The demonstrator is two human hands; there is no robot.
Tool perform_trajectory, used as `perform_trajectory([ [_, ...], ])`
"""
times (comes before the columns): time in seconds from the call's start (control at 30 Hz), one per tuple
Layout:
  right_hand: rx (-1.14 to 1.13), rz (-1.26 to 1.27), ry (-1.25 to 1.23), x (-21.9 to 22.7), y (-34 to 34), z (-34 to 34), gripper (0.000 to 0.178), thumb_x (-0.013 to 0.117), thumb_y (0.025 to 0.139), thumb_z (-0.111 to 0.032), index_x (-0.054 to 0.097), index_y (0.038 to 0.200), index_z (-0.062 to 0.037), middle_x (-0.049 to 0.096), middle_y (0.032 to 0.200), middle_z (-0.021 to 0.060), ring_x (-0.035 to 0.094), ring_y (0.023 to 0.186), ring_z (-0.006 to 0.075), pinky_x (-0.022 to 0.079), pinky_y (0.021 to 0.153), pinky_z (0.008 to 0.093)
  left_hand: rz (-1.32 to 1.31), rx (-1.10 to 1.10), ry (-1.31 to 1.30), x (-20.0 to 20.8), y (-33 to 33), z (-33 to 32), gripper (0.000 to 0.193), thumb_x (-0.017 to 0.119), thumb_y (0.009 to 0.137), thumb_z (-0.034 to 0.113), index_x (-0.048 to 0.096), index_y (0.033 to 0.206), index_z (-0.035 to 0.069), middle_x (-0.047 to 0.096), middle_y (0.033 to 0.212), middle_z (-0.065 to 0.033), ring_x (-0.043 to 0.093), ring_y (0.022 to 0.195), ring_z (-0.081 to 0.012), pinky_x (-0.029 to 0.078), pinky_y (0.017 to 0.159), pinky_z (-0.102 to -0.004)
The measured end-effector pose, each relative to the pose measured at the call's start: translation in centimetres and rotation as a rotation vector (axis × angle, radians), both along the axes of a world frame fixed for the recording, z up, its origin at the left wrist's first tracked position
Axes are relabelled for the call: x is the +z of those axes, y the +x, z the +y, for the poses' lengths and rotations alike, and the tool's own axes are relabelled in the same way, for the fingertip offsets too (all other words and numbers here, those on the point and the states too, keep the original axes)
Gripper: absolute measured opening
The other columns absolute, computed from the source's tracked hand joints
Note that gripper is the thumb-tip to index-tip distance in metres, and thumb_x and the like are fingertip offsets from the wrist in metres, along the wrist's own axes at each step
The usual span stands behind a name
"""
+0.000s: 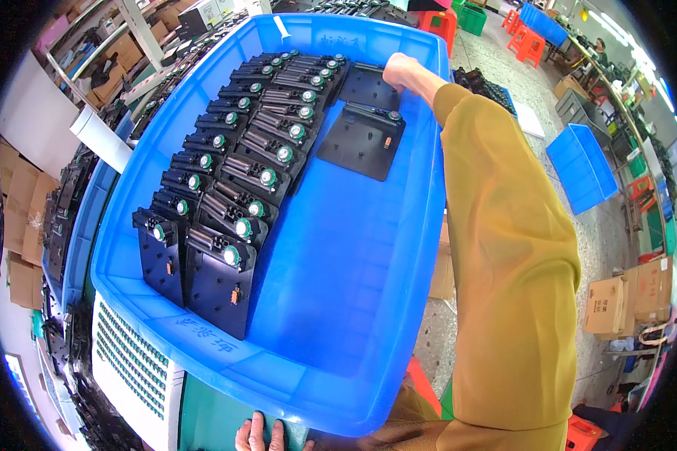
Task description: The person assembles small electronic components by hand, placing them into a larger plastic housing unit.
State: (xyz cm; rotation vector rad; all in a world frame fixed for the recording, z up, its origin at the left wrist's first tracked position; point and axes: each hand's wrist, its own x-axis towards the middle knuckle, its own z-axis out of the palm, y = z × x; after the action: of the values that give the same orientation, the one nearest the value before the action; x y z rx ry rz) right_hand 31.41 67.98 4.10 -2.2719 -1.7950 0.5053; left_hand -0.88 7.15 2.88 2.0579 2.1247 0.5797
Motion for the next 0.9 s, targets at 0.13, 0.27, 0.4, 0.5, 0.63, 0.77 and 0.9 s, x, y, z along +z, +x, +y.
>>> perform_trajectory([
  [0.13,0.003,-0.027,0.034,2.3,-1.9,-3.4,0.024,0.077,0.075,-0.007,0.073,0.098,0.0004,0.073,0.095,0.0168,0.071,0.089,0.0301,0.059,0.067,0.0452,0.007,0.003,-0.003,0.1,0.1,0.1,0.049,0.075,0.080,0.035,0.068,0.120,0.007,0.058,0.133,-0.0220,0.052,0.111,-0.0475,0.044,0.094,-0.0587],
  [0.27,0.128,0.021,-0.044,3.6,-2.9,-6.1,0.032,0.087,0.070,-0.017,0.072,0.096,-0.0033,0.074,0.094,0.0133,0.072,0.087,0.0266,0.060,0.067,0.0438,0.001,0.000,-0.013,0.3,0.1,0.1,0.048,0.075,0.081,0.036,0.068,0.119,0.007,0.058,0.133,-0.0220,0.052,0.111,-0.0473,0.044,0.093,-0.0585],
  [0.4,0.237,-0.010,-0.116,3.3,-3.2,-6.5,0.042,0.090,0.065,-0.015,0.073,0.102,-0.0061,0.072,0.091,0.0074,0.069,0.083,0.0226,0.058,0.064,0.0394,0.007,-0.004,0.018,0.1,0.1,0.1,0.048,0.074,0.081,0.035,0.068,0.119,0.007,0.058,0.132,-0.0220,0.052,0.111,-0.0472,0.044,0.093,-0.0580],
  [0.5,0.361,-0.052,-0.128,3.0,-2.9,-6.7,0.040,0.092,0.061,-0.016,0.074,0.094,-0.0028,0.071,0.082,0.0086,0.069,0.077,0.0208,0.054,0.060,0.0372,0.004,-0.010,0.028,-0.1,0.1,0.0,0.048,0.074,0.081,0.036,0.069,0.118,0.007,0.059,0.132,-0.0219,0.052,0.111,-0.0471,0.044,0.093,-0.0577],
  [0.63,0.560,-0.269,-0.050,2.3,-4.6,-7.2,0.029,0.089,0.053,-0.014,0.071,0.071,-0.0004,0.067,0.066,0.0116,0.068,0.069,0.0227,0.051,0.057,0.0394,0.019,0.012,0.035,-0.3,0.1,-0.1,0.048,0.074,0.080,0.036,0.069,0.118,0.007,0.059,0.133,-0.0217,0.052,0.111,-0.0472,0.044,0.093,-0.0578],
  [0.77,0.615,-0.297,0.011,2.4,-4.1,-7.2,0.026,0.087,0.052,-0.010,0.069,0.067,0.0008,0.068,0.066,0.0113,0.068,0.066,0.0239,0.050,0.056,0.0395,0.024,0.010,0.024,-0.2,0.1,-0.1,0.047,0.074,0.080,0.036,0.069,0.117,0.007,0.059,0.133,-0.0217,0.052,0.111,-0.0474,0.044,0.093,-0.0580],
  [0.9,0.600,-0.223,-0.003,3.4,-3.5,-7.1,0.025,0.087,0.052,-0.009,0.069,0.068,0.0009,0.068,0.066,0.0110,0.068,0.067,0.0227,0.049,0.056,0.0389,0.017,0.000,0.001,0.0,0.1,0.0,0.049,0.074,0.080,0.036,0.068,0.119,0.007,0.058,0.133,-0.0218,0.052,0.111,-0.0476,0.044,0.093,-0.0591],
])
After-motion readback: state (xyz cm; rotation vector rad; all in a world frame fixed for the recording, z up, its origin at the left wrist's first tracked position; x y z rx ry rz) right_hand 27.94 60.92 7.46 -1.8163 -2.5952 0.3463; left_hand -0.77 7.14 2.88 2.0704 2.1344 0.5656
